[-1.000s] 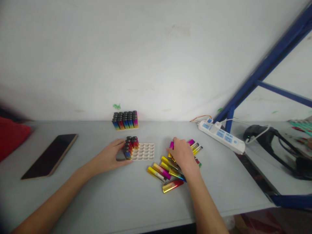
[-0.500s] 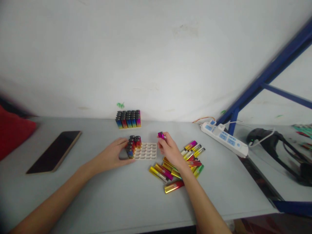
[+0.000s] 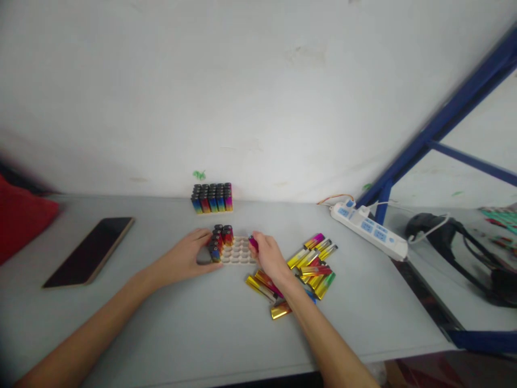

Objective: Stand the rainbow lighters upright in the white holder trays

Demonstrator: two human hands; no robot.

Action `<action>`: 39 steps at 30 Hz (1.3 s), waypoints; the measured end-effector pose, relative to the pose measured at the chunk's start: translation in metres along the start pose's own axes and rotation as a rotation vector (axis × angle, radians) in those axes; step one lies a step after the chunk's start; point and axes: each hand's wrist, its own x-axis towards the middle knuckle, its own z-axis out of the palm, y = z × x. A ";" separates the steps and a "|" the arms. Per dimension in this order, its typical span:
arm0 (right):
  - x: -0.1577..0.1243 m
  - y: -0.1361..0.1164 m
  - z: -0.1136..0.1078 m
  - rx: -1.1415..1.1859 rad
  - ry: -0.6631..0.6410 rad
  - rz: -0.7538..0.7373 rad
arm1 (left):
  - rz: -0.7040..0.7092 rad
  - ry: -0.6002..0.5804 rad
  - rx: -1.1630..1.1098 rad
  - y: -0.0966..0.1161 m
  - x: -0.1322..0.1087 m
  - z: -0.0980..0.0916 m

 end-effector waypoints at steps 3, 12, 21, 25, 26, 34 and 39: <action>0.003 0.004 0.000 -0.006 -0.009 -0.042 | 0.002 -0.001 -0.001 0.001 0.000 -0.001; -0.003 0.002 -0.002 -0.178 -0.014 -0.396 | -0.012 -0.009 -0.009 0.002 0.000 0.000; -0.012 -0.007 0.006 -0.415 0.061 -0.568 | 0.001 -0.016 -0.010 0.005 -0.001 -0.002; -0.003 0.000 0.006 -0.626 0.103 -0.647 | -0.001 -0.010 -0.005 0.004 -0.001 -0.001; -0.001 0.002 0.007 -0.703 0.107 -0.663 | 0.000 -0.005 -0.009 0.004 -0.001 -0.001; 0.000 -0.006 0.028 -1.244 0.153 -0.657 | 0.019 0.007 -0.018 0.000 0.000 0.002; -0.007 -0.014 0.009 -1.196 0.113 -0.545 | 0.004 0.009 -0.028 -0.003 0.001 0.002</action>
